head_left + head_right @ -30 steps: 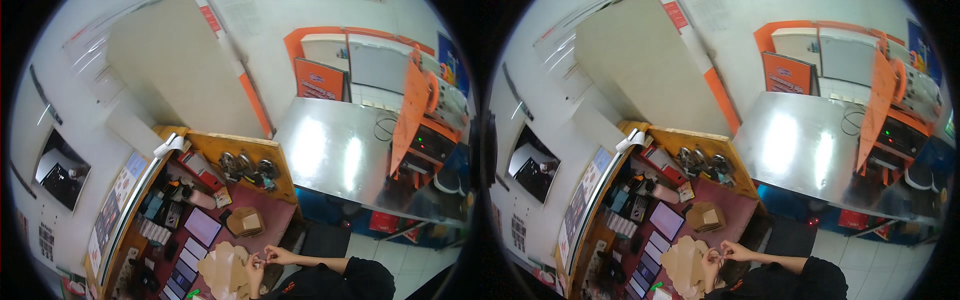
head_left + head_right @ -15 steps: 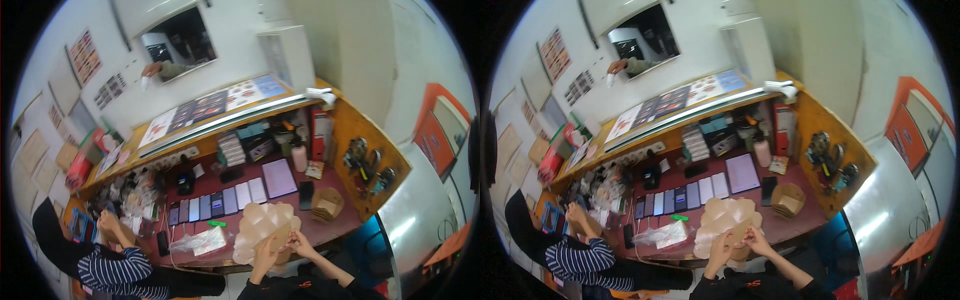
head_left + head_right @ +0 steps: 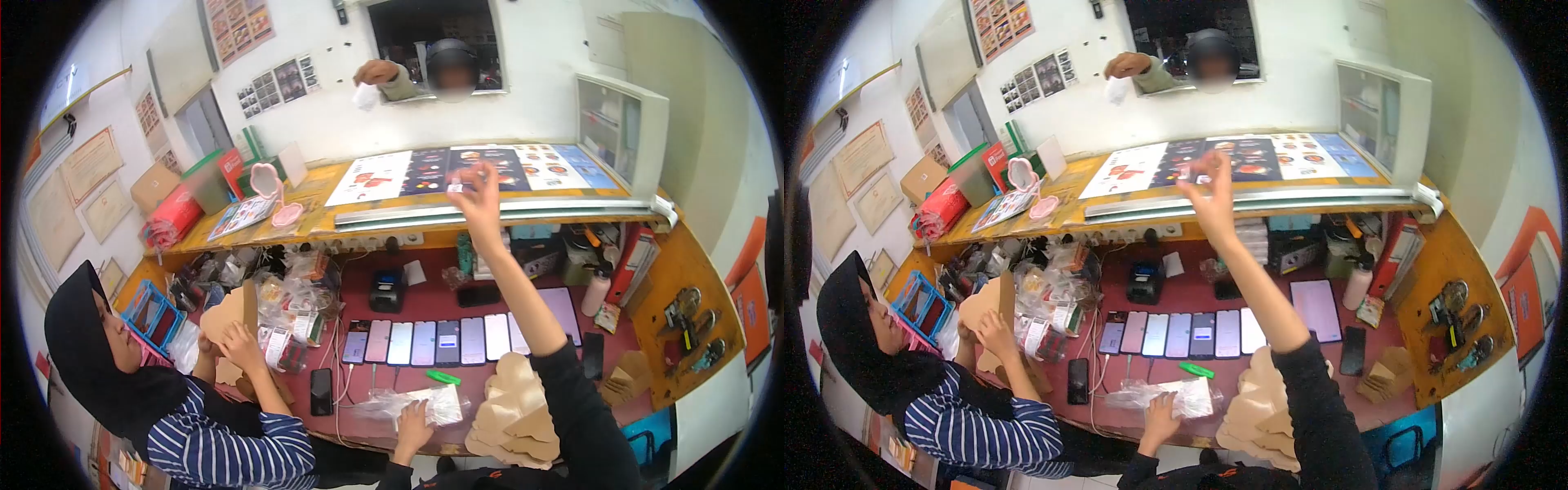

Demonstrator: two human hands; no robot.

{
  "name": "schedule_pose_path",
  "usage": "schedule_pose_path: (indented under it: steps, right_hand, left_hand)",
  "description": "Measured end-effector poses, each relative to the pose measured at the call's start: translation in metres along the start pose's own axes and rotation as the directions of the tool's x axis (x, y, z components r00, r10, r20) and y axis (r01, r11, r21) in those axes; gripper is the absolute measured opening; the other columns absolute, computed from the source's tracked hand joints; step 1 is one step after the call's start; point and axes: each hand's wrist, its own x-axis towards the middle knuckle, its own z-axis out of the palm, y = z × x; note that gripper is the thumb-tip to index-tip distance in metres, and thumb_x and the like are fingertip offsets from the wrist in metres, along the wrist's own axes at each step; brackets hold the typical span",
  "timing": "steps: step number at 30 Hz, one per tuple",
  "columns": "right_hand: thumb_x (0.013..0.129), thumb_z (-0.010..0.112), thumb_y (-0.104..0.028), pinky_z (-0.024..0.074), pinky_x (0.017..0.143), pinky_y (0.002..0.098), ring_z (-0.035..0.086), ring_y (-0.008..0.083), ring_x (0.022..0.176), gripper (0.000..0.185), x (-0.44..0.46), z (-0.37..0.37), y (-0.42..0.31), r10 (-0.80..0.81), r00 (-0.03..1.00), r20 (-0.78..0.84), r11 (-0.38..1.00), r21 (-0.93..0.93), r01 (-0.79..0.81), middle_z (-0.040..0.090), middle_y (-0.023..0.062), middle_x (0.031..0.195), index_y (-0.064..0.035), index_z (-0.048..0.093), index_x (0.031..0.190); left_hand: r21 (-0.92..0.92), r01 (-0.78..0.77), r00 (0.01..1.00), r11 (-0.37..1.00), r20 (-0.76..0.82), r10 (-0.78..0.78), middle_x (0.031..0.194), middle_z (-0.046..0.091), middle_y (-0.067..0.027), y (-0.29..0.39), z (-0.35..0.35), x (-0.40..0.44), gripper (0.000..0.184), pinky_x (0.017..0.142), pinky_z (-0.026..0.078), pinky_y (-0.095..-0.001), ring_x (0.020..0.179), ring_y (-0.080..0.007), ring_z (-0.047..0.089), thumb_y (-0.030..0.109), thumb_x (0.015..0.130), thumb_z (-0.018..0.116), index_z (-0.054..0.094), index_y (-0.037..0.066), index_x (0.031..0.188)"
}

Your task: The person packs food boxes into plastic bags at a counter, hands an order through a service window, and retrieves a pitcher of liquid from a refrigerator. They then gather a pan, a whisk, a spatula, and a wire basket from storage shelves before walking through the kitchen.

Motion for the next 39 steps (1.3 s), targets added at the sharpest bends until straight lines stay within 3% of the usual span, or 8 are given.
schedule_pose_path:
  steps: [4,12,19,25,28,30,33,39]
  right_hand:
    - [0.062,0.065,-0.004,0.0336,0.08,0.0336,0.042,0.0199,0.095,0.065,0.094,0.075,0.034,-0.021,0.999,-0.029,0.983,0.183,0.026,0.044,0.0101,0.102,-0.0115,0.023,0.111]
    - [0.054,0.065,0.005,0.0376,0.077,0.0335,0.045,0.0221,0.088,0.08,0.218,0.109,0.131,-0.305,0.881,-0.361,0.952,-0.142,0.271,0.037,0.0155,0.103,-0.0113,0.015,0.114]
    - [0.053,0.061,0.012,0.0446,0.062,0.0274,0.051,0.0167,0.072,0.083,0.217,0.081,0.132,-0.082,0.973,-0.217,0.99,-0.132,0.054,0.036,0.0141,0.095,-0.014,0.011,0.114]
    - [0.058,0.058,0.013,0.0461,0.063,0.0245,0.052,0.0145,0.073,0.078,0.131,0.044,0.077,-0.004,0.995,-0.099,1.0,-0.022,0.002,0.038,0.0107,0.097,-0.0157,0.011,0.114]
    - [0.06,0.057,0.014,0.0481,0.065,0.0256,0.051,0.015,0.075,0.078,0.039,0.029,0.04,0.054,0.998,0.031,0.978,0.199,-0.059,0.037,0.0099,0.1,-0.0172,0.011,0.115]
    - [0.061,0.057,0.014,0.0465,0.07,0.0259,0.05,0.0154,0.081,0.08,-0.028,0.021,0.017,0.191,0.971,0.146,0.928,0.294,-0.227,0.036,0.011,0.102,-0.02,0.01,0.117]
    - [0.062,0.061,0.011,0.0458,0.067,0.0241,0.05,0.0136,0.074,0.081,-0.113,0.005,0.012,0.305,0.91,0.281,0.86,0.329,-0.39,0.035,0.012,0.101,-0.018,0.009,0.117]
    - [0.064,0.057,0.012,0.0429,0.069,0.0241,0.049,0.0131,0.075,0.077,-0.201,-0.035,0.01,0.513,0.817,0.261,0.821,0.128,-0.557,0.035,0.0113,0.102,-0.0176,0.009,0.116]
  left_hand:
    - [0.04,0.003,0.996,0.999,0.085,-0.007,0.118,0.038,-0.0102,-0.01,-0.004,0.009,0.061,0.082,0.031,-0.045,0.105,-0.0299,0.036,0.032,0.065,0.061,0.037,0.015,0.119]
    - [-0.017,0.002,0.997,1.0,0.08,0.0,0.117,0.041,-0.0001,-0.027,0.007,0.013,0.053,0.079,0.032,-0.0427,0.1,-0.0261,0.038,0.033,0.067,0.058,0.042,0.019,0.115]
    - [-0.063,-0.025,0.99,0.998,0.134,0.033,0.113,0.044,-0.0057,-0.035,0.001,0.022,0.05,0.079,0.034,-0.0419,0.098,-0.0283,0.041,0.028,0.066,0.06,0.045,0.016,0.111]
    - [-0.403,-0.15,0.979,0.903,-0.187,0.079,0.104,0.049,-0.0163,-0.013,-0.067,0.062,0.04,0.084,0.035,-0.0393,0.098,-0.0353,0.043,0.018,0.07,0.061,0.047,0.004,0.105]
    - [-0.922,-0.144,0.987,0.36,-0.162,-0.021,0.101,0.051,-0.0093,0.024,-0.125,0.091,0.039,0.082,0.036,-0.0284,0.096,-0.0153,0.046,0.004,0.073,0.054,0.042,0.0,0.11]
    - [-0.897,-0.367,0.927,0.247,-0.374,0.018,0.113,0.043,-0.0114,0.046,-0.151,0.109,0.056,0.084,0.034,-0.0287,0.099,-0.0176,0.042,0.002,0.072,0.052,0.027,0.001,0.122]
    - [-0.869,-0.417,0.907,0.268,-0.376,0.191,0.124,0.032,-0.0141,0.058,-0.176,0.141,0.073,0.093,0.024,-0.0375,0.114,-0.023,0.031,0.024,0.067,0.059,0.019,0.006,0.126]
    - [-0.929,-0.194,0.964,0.314,-0.121,0.237,0.08,0.057,-0.0024,0.063,-0.142,0.14,0.039,0.071,0.04,-0.0234,0.074,-0.0077,0.052,-0.003,0.061,0.065,0.052,0.001,0.097]
